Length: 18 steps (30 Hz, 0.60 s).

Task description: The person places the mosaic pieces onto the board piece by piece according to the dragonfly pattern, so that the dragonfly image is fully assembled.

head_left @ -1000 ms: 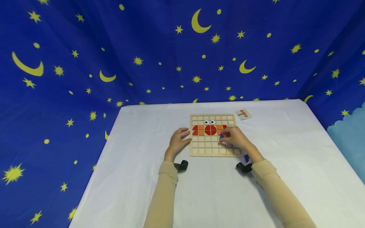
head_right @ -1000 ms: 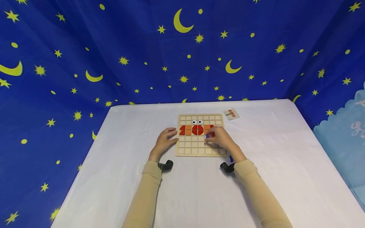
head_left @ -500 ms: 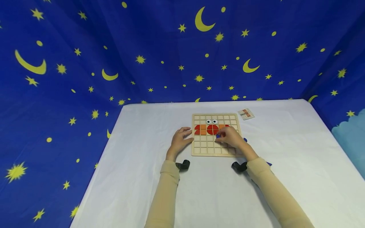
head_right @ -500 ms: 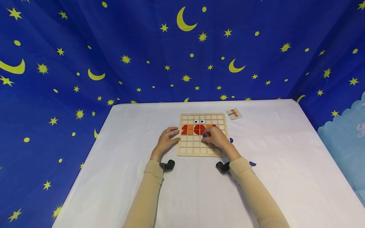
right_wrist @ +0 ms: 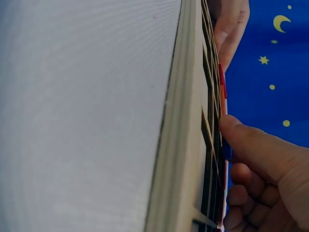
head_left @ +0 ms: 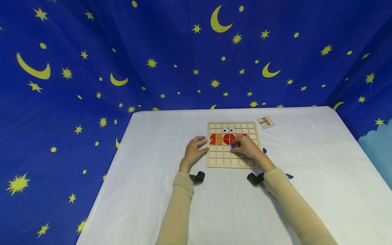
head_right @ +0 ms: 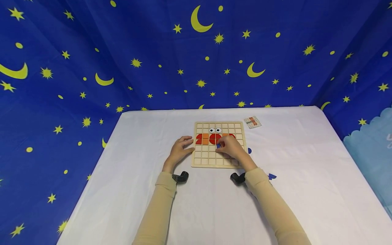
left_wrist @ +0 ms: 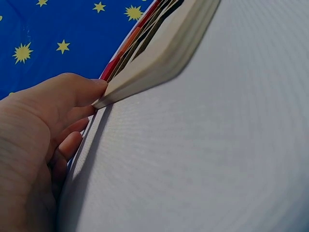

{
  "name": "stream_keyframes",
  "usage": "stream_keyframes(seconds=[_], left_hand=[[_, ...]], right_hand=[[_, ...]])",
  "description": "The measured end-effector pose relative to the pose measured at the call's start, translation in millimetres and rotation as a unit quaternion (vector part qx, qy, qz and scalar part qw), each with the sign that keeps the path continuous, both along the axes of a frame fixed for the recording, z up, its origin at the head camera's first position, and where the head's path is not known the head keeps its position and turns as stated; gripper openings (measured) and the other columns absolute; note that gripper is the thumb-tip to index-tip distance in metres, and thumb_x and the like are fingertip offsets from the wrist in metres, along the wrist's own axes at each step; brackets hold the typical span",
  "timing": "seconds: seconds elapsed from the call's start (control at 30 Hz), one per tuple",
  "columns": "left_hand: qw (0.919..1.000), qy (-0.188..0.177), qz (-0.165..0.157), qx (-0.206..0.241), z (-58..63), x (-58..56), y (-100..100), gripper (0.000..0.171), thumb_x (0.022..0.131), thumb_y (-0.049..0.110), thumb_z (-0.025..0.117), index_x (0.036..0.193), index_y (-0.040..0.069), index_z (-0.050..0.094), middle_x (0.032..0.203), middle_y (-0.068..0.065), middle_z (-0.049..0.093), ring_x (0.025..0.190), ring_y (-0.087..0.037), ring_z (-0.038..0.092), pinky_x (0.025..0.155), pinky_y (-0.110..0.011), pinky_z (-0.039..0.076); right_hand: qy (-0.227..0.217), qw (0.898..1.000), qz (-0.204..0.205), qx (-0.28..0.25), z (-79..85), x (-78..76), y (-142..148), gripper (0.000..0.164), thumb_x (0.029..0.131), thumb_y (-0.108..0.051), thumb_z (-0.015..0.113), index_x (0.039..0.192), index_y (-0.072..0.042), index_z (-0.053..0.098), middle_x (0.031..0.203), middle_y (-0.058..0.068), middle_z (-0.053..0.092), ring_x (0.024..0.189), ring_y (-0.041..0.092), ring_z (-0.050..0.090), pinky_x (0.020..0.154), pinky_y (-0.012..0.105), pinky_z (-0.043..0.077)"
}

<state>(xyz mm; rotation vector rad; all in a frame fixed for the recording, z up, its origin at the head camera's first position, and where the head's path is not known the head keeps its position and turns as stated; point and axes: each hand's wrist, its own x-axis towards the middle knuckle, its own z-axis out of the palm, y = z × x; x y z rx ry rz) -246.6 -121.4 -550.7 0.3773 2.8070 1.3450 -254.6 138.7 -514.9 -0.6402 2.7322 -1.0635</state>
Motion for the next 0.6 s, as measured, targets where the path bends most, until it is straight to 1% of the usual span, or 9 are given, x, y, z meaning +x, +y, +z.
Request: stream_keyframes(seconds=[0.27,0.6], left_hand=[[1.0,-0.003,0.002,0.002,-1.5,-1.4,0.6,0.045,0.082,0.022,0.072,0.123,0.004,0.064,0.135,-0.006,0.056,0.13,-0.026,0.046,0.111,-0.042,0.036],[1.0,-0.002,0.003,0.0,0.0,-0.4,0.3,0.045,0.082,0.022,0.071,0.123,0.004,0.064,0.135,-0.006,0.056,0.13,-0.026,0.046,0.111,-0.042,0.035]], right_hand=[[-0.003,1.0,-0.005,0.0,-1.6,1.1,0.2,0.024,0.076,-0.014,0.078,0.094,0.0,0.071,0.061,-0.001,0.052,0.058,0.011,0.045,0.057,0.023,0.039],[-0.005,1.0,-0.016,0.0,-5.6,3.0,0.5,0.021,0.078,-0.015,0.077,0.092,-0.002,0.071,0.064,0.001,0.054,0.06,0.012,0.045,0.057,0.024,0.039]])
